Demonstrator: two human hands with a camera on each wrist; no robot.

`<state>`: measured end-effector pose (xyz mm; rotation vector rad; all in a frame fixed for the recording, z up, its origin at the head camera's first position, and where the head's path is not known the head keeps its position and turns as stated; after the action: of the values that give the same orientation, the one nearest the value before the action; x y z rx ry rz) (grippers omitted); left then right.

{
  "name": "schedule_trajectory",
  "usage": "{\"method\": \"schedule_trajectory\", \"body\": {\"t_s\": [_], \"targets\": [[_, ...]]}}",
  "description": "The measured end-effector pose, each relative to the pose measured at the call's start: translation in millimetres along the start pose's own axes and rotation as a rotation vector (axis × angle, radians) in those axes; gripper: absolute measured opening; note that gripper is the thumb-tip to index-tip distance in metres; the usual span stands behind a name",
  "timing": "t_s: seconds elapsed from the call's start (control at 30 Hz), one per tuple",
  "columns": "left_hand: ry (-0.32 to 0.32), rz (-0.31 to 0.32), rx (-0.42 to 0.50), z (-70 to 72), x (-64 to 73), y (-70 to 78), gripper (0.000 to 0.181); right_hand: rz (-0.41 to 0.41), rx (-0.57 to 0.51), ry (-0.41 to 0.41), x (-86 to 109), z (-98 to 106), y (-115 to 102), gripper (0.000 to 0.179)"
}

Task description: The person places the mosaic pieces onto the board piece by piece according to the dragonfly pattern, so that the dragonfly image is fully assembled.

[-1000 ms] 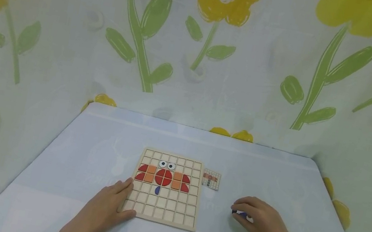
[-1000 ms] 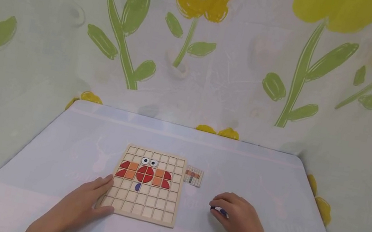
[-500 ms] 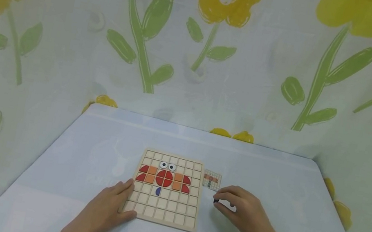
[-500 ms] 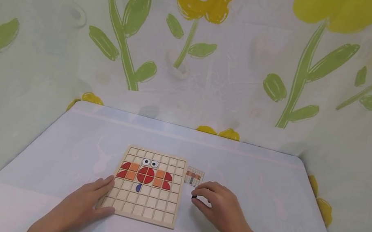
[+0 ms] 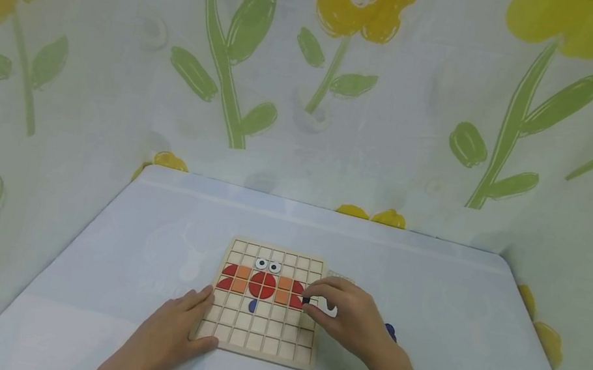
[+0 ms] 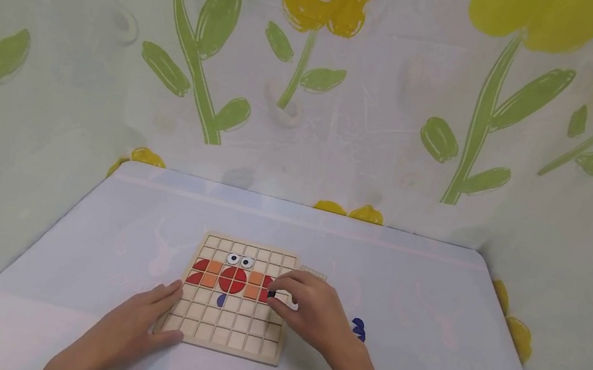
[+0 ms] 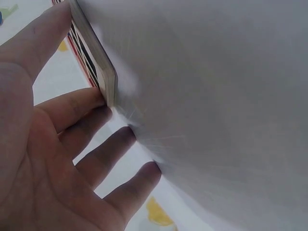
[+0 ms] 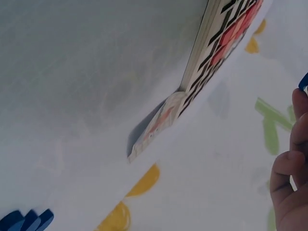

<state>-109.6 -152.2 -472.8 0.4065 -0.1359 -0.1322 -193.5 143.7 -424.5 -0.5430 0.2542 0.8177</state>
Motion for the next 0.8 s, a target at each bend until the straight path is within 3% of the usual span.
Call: {"method": "schedule_trajectory", "body": {"t_s": [0.27, 0.47, 0.8], "targets": [[-0.014, 0.015, 0.005, 2.1, 0.0, 1.4, 0.085, 0.046, -0.021, -0.033, -21.7, -22.5, -10.1, 0.018], [-0.010, 0.017, 0.005, 3.6, 0.0, 1.6, 0.085, 0.008, 0.027, -0.117, -37.6, -36.0, -18.6, 0.016], [-0.009, 0.014, 0.015, 3.6, 2.0, 1.5, 0.084, 0.071, 0.059, -0.258, -49.0, -64.4, -23.7, 0.011]]}}
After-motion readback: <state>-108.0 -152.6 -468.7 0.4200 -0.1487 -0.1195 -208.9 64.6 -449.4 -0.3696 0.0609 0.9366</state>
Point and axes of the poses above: each hand's wrist, its own x-axis away from the middle knuckle, its own z-axis out of the back of the hand, y = z × x, the point moved 3 cm from there along -x, towards the middle knuckle, and after that the axes turned 1 degree about -y, right-handed, at the moved point
